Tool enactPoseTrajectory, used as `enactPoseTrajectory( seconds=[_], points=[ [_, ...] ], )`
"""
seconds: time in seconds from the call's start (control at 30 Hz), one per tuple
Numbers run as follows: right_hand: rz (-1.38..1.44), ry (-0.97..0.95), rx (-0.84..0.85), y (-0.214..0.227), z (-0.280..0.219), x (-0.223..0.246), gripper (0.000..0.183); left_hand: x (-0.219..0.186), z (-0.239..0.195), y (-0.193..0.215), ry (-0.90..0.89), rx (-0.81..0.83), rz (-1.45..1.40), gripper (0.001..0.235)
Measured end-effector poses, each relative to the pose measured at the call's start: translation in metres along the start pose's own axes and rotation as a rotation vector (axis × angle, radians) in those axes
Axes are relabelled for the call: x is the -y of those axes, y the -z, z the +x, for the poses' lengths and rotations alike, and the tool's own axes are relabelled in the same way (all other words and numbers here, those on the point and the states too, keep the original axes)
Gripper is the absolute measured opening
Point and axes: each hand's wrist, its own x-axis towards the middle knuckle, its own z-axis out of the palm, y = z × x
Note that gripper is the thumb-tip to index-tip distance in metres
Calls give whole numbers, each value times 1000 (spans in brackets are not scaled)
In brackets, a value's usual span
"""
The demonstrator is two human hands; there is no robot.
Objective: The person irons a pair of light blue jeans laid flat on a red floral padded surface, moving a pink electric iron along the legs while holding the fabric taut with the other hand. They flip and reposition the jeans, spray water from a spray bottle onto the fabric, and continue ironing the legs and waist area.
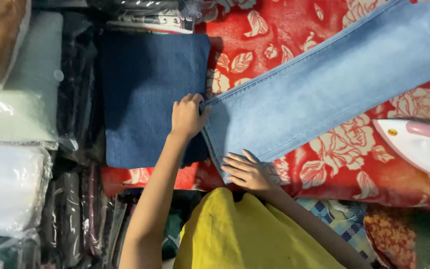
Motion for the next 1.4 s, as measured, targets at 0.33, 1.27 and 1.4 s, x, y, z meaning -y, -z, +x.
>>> enactPoseTrajectory(
  seconds=[0.33,1.27,1.4],
  points=[
    [-47,-131,-257,60,48,72,34,-3,8,51,-103,259,-61,36],
    [242,-298,-58,30,12,66,40,0,-10,30,-301,-26,234,23],
    [323,-306,10,47,21,68,35,-9,-8,13,-357,-232,377,24]
  ],
)
